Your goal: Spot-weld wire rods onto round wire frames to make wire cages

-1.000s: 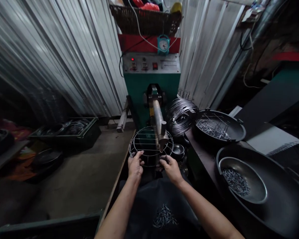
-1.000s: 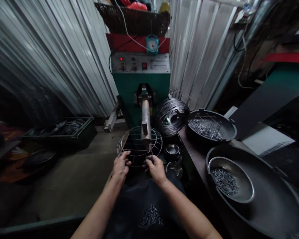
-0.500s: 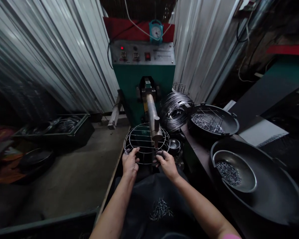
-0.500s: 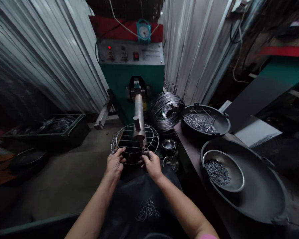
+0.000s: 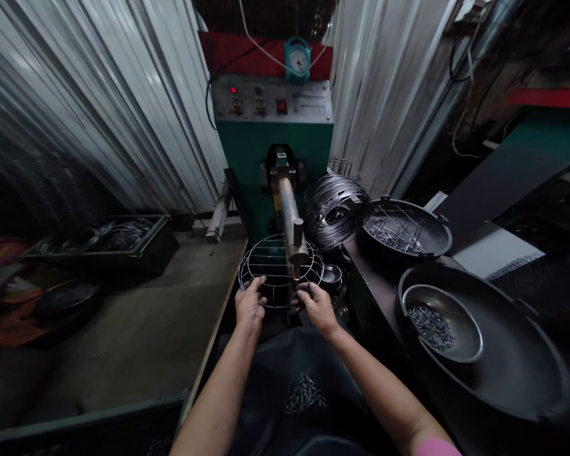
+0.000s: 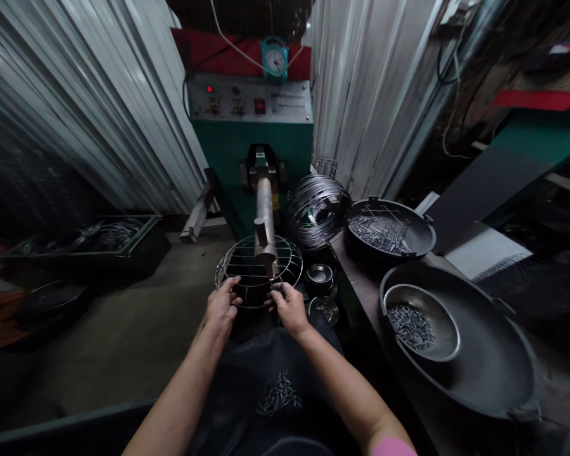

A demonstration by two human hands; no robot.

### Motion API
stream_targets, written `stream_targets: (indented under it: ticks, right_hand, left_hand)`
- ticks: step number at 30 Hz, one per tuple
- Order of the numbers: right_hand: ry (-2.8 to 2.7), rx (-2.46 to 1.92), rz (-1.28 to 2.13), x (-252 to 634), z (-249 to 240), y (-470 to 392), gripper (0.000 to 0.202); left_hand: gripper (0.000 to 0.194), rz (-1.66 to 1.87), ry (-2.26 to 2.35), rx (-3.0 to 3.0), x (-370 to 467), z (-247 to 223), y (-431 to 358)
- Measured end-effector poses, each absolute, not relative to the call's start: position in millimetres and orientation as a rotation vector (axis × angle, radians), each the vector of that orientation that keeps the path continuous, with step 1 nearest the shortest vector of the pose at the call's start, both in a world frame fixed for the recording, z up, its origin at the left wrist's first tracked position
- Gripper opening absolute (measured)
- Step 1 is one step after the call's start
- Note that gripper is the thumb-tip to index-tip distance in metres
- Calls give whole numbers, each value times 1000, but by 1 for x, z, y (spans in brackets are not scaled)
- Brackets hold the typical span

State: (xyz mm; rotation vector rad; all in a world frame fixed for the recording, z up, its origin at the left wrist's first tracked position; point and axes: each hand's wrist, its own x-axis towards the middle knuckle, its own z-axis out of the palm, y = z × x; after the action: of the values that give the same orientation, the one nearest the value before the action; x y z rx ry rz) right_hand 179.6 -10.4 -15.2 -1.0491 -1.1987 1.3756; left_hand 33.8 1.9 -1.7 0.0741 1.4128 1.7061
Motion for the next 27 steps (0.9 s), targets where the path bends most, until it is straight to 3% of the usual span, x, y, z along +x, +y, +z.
stream_targets:
  ticks: [15,21,27]
  right_hand:
    - [-1090,-1113,1300,202,-17,-20,31]
    - [-1157,-1330,1389,260,-65,-48,38]
    - [-1632,-1427,1134,287,-109,-74,21]
  left_hand:
    - [41,1709,1509,50,36,4,4]
    - [42,1754,1498,14,41,6,3]
    - [44,1690,1488,14,37,1,-9]
